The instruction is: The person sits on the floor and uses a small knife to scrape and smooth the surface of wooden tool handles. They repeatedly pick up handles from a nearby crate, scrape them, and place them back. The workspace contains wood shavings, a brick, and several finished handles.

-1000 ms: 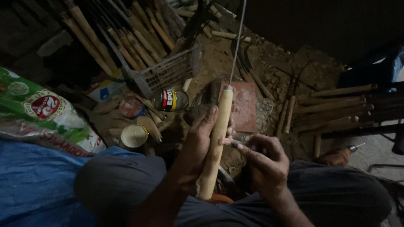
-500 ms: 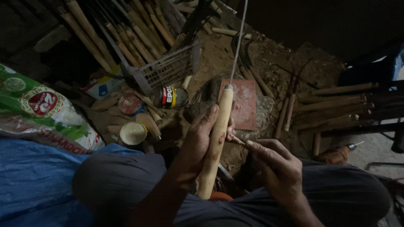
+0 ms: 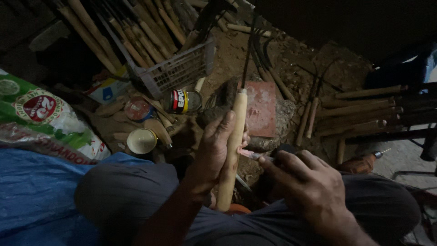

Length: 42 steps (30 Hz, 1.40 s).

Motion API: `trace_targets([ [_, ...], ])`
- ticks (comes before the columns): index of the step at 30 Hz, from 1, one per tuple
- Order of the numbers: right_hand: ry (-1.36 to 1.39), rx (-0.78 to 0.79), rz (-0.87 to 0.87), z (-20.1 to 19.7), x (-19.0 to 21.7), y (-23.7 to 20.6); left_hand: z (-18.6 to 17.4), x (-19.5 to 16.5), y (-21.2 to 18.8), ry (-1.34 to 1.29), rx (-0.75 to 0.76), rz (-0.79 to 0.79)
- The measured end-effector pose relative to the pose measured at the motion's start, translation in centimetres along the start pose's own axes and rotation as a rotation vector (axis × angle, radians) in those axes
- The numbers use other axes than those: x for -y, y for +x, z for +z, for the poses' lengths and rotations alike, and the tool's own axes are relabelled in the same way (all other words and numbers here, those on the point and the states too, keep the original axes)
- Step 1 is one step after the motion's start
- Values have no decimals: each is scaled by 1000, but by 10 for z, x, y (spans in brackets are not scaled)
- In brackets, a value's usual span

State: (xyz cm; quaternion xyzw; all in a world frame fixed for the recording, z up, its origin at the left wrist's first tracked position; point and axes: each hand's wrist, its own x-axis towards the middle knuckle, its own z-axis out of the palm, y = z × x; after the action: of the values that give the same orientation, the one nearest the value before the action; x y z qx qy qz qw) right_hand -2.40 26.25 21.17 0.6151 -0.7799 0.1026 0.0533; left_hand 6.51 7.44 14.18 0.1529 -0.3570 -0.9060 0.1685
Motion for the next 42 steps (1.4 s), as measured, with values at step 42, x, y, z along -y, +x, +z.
trace_targets([
  [42, 182, -328, 298, 114, -4, 12, -93, 103, 95, -1, -80, -124],
])
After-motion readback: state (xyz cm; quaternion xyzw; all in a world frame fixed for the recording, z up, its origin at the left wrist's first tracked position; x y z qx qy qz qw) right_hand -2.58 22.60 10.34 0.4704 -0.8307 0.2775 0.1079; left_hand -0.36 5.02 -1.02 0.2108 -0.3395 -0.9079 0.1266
